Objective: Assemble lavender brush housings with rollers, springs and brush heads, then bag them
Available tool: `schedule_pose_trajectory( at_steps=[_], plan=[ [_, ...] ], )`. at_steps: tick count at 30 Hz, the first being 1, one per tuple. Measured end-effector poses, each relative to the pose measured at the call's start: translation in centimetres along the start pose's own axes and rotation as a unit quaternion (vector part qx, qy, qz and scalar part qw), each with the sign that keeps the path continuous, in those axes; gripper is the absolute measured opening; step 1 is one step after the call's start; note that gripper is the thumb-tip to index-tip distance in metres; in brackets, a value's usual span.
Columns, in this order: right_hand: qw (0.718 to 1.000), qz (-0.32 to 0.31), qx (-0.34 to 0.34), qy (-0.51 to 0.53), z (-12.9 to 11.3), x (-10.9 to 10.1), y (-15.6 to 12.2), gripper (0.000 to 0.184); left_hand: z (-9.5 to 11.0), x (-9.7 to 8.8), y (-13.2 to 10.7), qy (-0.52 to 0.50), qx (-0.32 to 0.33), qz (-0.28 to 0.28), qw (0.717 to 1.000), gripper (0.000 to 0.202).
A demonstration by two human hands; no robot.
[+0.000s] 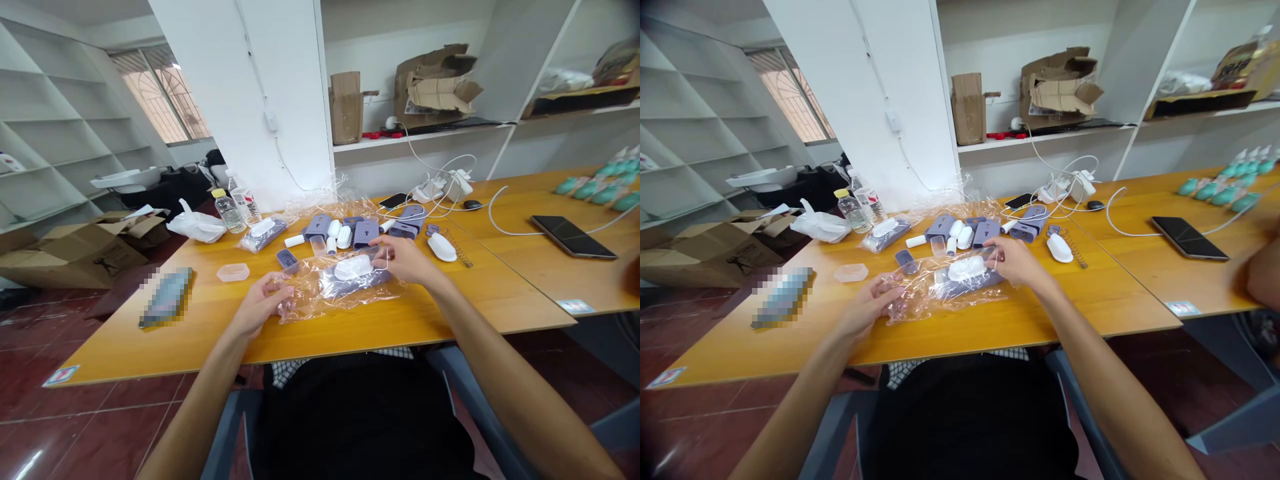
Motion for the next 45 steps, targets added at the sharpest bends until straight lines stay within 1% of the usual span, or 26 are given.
schedule_pose_trajectory(
  at_steps=[2, 4, 7, 10, 14, 17, 19, 22, 25, 28, 31, 33, 35, 37, 38, 39, 41, 42, 43, 44, 45],
  plan=[
    [0.999, 0.01, -0.015, -0.03, 0.1, -0.2, 0.1, 0.039, 0.0, 0.2, 0.0, 0.032, 0.002, -0.013, 0.999, 0.061],
    [0.999, 0.017, -0.023, -0.028, 0.1, -0.4, 0.0, 0.038, 0.0, 0.4, 0.0, 0.059, 0.007, -0.024, 0.998, 0.062],
    [1.0, 0.017, -0.016, 0.018, -0.2, -0.8, -0.1, 0.041, -0.3, 0.2, -0.1, 0.066, 0.015, -0.03, 0.997, 0.061],
    [0.997, 0.0, -0.003, 0.077, -0.7, -1.5, -0.7, 0.047, -0.6, -0.3, -0.4, 0.075, 0.016, -0.036, 0.996, 0.061],
    [0.994, -0.033, 0.008, 0.101, -0.5, -2.1, -2.6, 0.052, -0.5, -0.8, -1.3, 0.084, 0.006, -0.064, 0.994, 0.065],
    [0.991, -0.048, 0.029, 0.123, 0.8, -1.6, -4.6, 0.053, -0.3, -0.5, -1.7, 0.101, -0.008, -0.091, 0.991, 0.069],
    [0.989, -0.052, 0.045, 0.128, 1.8, -0.9, -5.7, 0.052, -0.3, -0.2, -1.8, 0.123, -0.011, -0.094, 0.988, 0.066],
    [0.988, -0.049, 0.046, 0.137, 2.6, 0.1, -6.5, 0.05, -0.5, 0.1, -1.8, 0.133, -0.009, -0.08, 0.988, 0.063],
    [0.988, -0.047, 0.039, 0.141, 2.7, 0.6, -6.4, 0.05, -0.7, 0.0, -1.8, 0.099, -0.005, -0.06, 0.993, 0.064],
    [0.99, -0.036, 0.048, 0.128, 2.7, 0.5, -6.2, 0.05, -0.6, -0.5, -1.9, 0.082, 0.023, -0.061, 0.994, 0.074],
    [0.991, -0.013, 0.059, 0.117, 2.7, 0.1, -6.2, 0.049, -0.3, -0.9, -2.2, 0.093, 0.057, -0.095, 0.989, 0.095],
    [0.991, 0.002, 0.067, 0.115, 2.8, -0.1, -6.2, 0.049, -0.2, -1.1, -2.4, 0.1, 0.068, -0.124, 0.985, 0.102],
    [0.991, 0.008, 0.073, 0.114, 2.9, -0.2, -6.2, 0.049, -0.1, -1.0, -2.7, 0.106, 0.073, -0.137, 0.982, 0.097],
    [0.99, 0.01, 0.075, 0.115, 3.1, -0.2, -6.2, 0.049, -0.2, -0.8, -2.7, 0.113, 0.076, -0.126, 0.983, 0.087],
    [0.99, 0.011, 0.075, 0.116, 3.1, -0.2, -6.2, 0.049, -0.3, -0.7, -2.6, 0.118, 0.082, -0.107, 0.984, 0.081],
    [0.99, 0.013, 0.075, 0.117, 3.2, -0.2, -6.2, 0.049, -0.3, -0.7, -2.6, 0.124, 0.1, -0.075, 0.984, 0.073],
    [0.99, 0.016, 0.074, 0.116, 3.4, -0.1, -6.1, 0.048, -0.3, -0.6, -2.5, 0.132, 0.167, 0.015, 0.977, 0.051],
    [0.991, 0.017, 0.073, 0.114, 3.5, -0.1, -6.1, 0.047, -0.2, -0.5, -2.5, 0.134, 0.207, 0.057, 0.967, 0.038],
    [0.991, 0.018, 0.073, 0.115, 3.6, -0.1, -6.1, 0.046, 0.0, -0.3, -2.6, 0.139, 0.241, 0.084, 0.957, 0.026],
    [0.99, 0.019, 0.074, 0.117, 3.7, 0.0, -6.1, 0.046, 0.1, 0.0, -2.8, 0.148, 0.265, 0.091, 0.948, 0.016],
    [0.99, 0.019, 0.075, 0.12, 3.7, 0.0, -6.1, 0.047, 0.3, 0.4, -2.9, 0.163, 0.275, 0.077, 0.944, 0.011]
  ],
)
Point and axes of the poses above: each hand's wrist, its own y-axis towards the middle knuckle, its own x-axis out of the palm, z = x × y, the point moved 3 cm from there along y, towards the middle knuckle, and after that the axes turned 5 degrees about y, right-handed, at the moved point
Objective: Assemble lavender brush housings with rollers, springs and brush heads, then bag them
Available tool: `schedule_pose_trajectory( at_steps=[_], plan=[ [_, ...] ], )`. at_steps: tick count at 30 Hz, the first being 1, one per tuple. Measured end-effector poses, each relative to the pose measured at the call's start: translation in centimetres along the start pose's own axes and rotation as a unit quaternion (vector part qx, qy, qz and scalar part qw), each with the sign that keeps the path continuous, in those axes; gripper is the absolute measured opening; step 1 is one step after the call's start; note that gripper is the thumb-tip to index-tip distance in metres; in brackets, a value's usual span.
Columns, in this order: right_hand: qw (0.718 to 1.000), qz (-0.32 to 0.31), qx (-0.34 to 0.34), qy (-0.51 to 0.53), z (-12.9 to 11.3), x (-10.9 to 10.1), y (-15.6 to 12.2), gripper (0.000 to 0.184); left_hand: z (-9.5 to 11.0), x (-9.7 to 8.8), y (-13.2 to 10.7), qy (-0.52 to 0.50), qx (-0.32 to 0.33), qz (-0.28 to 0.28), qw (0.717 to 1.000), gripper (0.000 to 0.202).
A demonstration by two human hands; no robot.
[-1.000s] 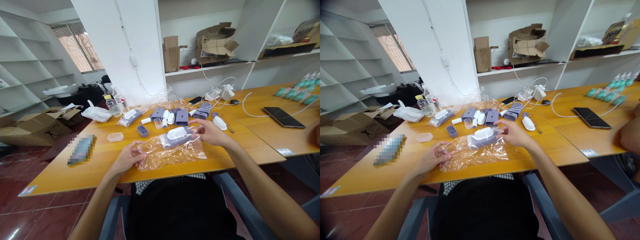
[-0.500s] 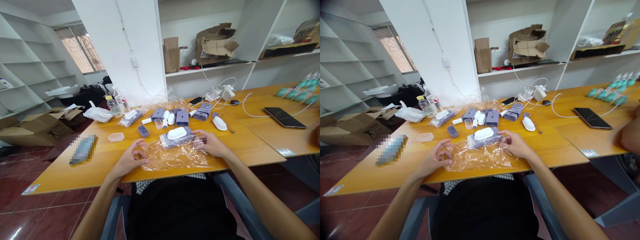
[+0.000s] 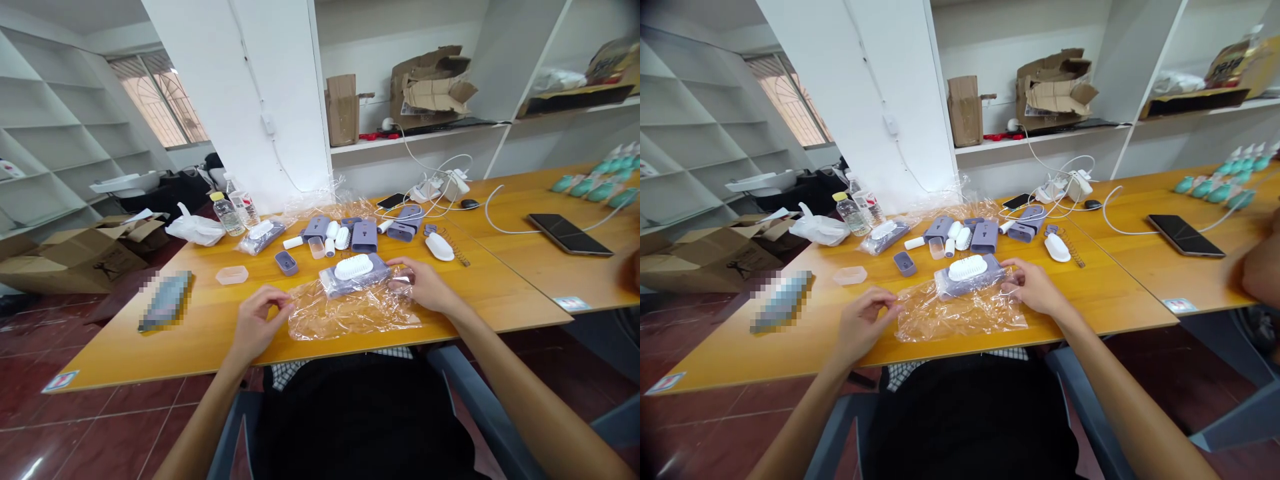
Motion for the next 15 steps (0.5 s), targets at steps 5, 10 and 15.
schedule_pose_trajectory(
  at_steps=[5, 10, 15],
  plan=[
    [1.0, 0.0, 0.0, 0.008, 0.1, 0.1, 0.0, 0.047, 1.5, 1.7, -0.2, 0.02, 0.0, -0.197, 0.98, 0.012],
    [1.0, -0.007, 0.012, 0.025, 0.1, 0.0, -0.1, 0.049, 1.1, 1.0, 0.0, 0.033, -0.01, -0.244, 0.969, 0.029],
    [0.999, 0.011, 0.008, 0.039, 0.6, -0.4, 0.1, 0.051, 0.3, -0.9, 0.1, 0.052, -0.018, -0.251, 0.966, 0.032]
  ],
)
Point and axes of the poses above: each hand's wrist, its own y-axis towards the middle knuckle, its own x-axis out of the palm, z = x × y, the point moved 3 cm from there along y, towards the middle knuckle, and after that the axes turned 5 degrees about y, right-handed, at the moved point
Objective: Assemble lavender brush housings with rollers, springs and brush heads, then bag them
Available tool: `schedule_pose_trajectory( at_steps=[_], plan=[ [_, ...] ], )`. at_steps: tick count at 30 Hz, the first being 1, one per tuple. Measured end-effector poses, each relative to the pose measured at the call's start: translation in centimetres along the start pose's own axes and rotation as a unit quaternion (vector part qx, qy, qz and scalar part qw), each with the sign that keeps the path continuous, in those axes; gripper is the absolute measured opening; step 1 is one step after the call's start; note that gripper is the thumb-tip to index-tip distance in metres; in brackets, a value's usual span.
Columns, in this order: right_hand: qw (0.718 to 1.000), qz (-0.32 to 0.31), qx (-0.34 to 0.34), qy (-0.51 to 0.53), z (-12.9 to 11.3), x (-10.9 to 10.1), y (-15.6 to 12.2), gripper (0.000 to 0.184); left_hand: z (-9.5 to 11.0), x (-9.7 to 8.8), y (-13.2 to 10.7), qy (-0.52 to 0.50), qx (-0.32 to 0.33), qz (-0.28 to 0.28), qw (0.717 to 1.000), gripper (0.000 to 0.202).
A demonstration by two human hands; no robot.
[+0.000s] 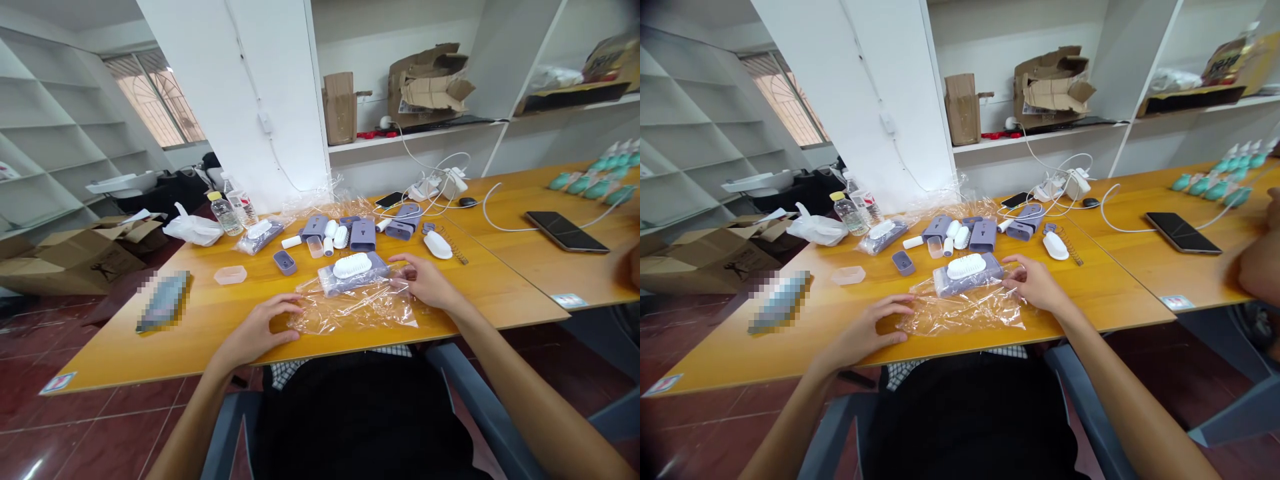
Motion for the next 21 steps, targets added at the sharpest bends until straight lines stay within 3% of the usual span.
schedule_pose_trajectory(
  at_steps=[2, 4, 7, 9, 15, 21],
  plan=[
    [1.0, 0.006, -0.001, -0.008, 0.1, -0.1, 0.0, 0.053, -0.2, -0.3, -0.1, 0.012, -0.003, -0.012, 1.0, 0.027],
    [1.0, -0.005, -0.007, -0.019, 0.1, 0.1, 0.0, 0.054, -0.2, -0.4, -0.1, 0.032, -0.009, 0.015, 0.999, 0.018],
    [0.999, -0.034, -0.021, -0.024, -0.3, 0.7, -0.1, 0.053, 0.1, -0.5, 0.2, 0.061, -0.017, 0.15, 0.987, 0.016],
    [0.998, -0.047, -0.02, -0.027, -0.5, 1.1, -0.3, 0.054, 0.3, -0.1, 0.2, 0.07, -0.01, 0.204, 0.976, 0.016],
    [0.997, -0.05, -0.022, -0.054, -0.8, 1.4, -0.4, 0.053, 0.5, 2.0, 0.4, 0.108, 0.081, 0.131, 0.982, 0.021],
    [0.995, -0.057, -0.032, -0.072, -0.6, 1.4, -0.3, 0.052, 2.6, 3.1, -0.4, 0.202, 0.283, 0.195, 0.917, 0.027]
  ],
)
Point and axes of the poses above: each hand's wrist, its own y-axis towards the middle knuckle, its own x-axis out of the palm, z = x × y, the point moved 3 cm from there along y, towards the middle knuckle, and after that the axes turned 5 degrees about y, right-handed, at the moved point
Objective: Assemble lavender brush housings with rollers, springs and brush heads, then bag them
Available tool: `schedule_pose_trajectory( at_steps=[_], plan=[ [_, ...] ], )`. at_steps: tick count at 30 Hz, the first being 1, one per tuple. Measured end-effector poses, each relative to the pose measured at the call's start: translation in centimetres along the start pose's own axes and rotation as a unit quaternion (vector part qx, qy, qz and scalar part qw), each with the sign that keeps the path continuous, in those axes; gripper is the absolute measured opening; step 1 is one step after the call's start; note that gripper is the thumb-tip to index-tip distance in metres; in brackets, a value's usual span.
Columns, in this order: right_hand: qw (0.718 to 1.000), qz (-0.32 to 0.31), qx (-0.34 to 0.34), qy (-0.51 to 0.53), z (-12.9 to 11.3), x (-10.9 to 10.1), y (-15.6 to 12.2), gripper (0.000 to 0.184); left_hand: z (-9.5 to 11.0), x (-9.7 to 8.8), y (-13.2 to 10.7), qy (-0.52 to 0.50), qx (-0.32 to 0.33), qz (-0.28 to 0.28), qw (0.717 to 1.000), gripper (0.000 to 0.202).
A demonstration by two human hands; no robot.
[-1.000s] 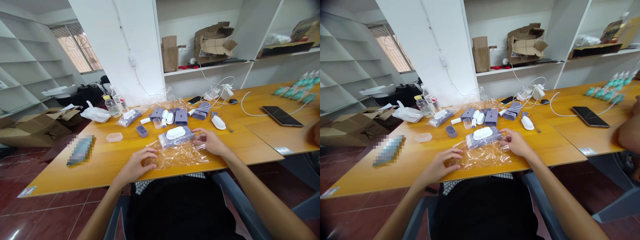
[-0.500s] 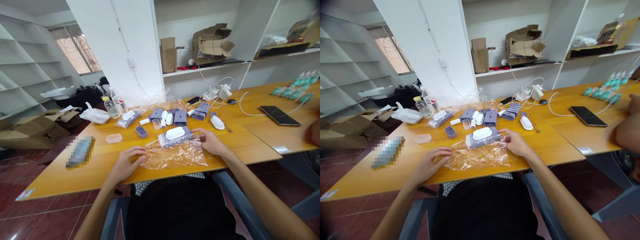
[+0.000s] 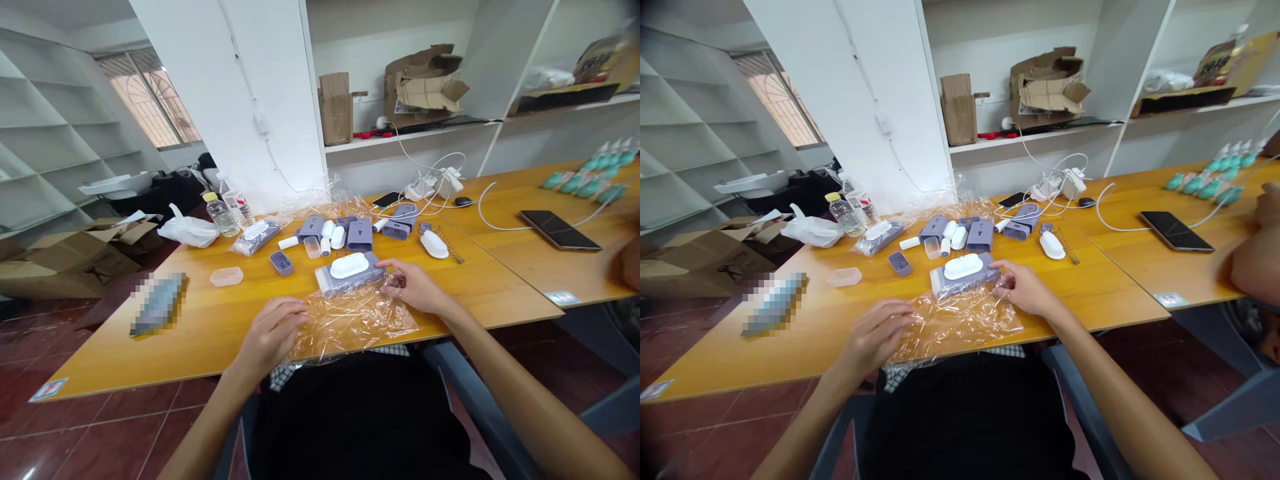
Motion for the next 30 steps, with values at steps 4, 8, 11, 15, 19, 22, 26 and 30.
schedule_pose_trajectory(
  at_steps=[4, 8, 11, 15, 19, 22, 26, 30],
  plan=[
    [1.0, 0.008, -0.007, -0.017, 0.2, -0.1, 0.0, 0.051, 1.5, 0.8, 0.3, 0.045, -0.013, -0.037, 0.998, 0.025],
    [1.0, -0.004, -0.006, 0.019, 0.3, 0.0, 0.1, 0.05, 1.2, 1.5, -0.1, 0.069, -0.094, -0.163, 0.98, 0.031],
    [1.0, -0.005, -0.005, 0.026, 0.3, -0.1, 0.1, 0.049, 0.7, 1.2, -0.3, 0.054, -0.126, -0.241, 0.961, 0.049],
    [1.0, -0.004, -0.002, 0.03, 0.4, -0.1, 0.1, 0.05, 0.0, 0.6, -0.4, 0.008, -0.147, -0.288, 0.946, 0.062],
    [0.999, -0.005, 0.005, 0.035, 0.6, -0.2, 0.1, 0.052, -1.4, 0.6, -0.9, -0.039, -0.16, -0.257, 0.952, 0.039],
    [0.999, -0.002, 0.003, 0.043, 0.6, -0.4, 0.1, 0.053, -2.5, 0.5, -1.2, -0.069, -0.158, -0.218, 0.961, 0.024],
    [0.999, 0.009, 0.003, 0.052, 0.5, -0.5, 0.1, 0.051, -3.3, -0.1, -1.1, -0.089, -0.149, -0.143, 0.975, 0.014],
    [0.998, -0.004, 0.016, 0.053, 0.3, -0.2, 0.1, 0.053, -3.4, -1.1, -0.7, -0.054, -0.145, -0.059, 0.986, 0.016]
  ],
)
Point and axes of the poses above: each hand's wrist, its own y-axis towards the middle knuckle, its own x-axis out of the palm, z = x × y, the point moved 3 cm from there along y, towards the middle knuckle, and after that the axes turned 5 degrees about y, right-handed, at the moved point
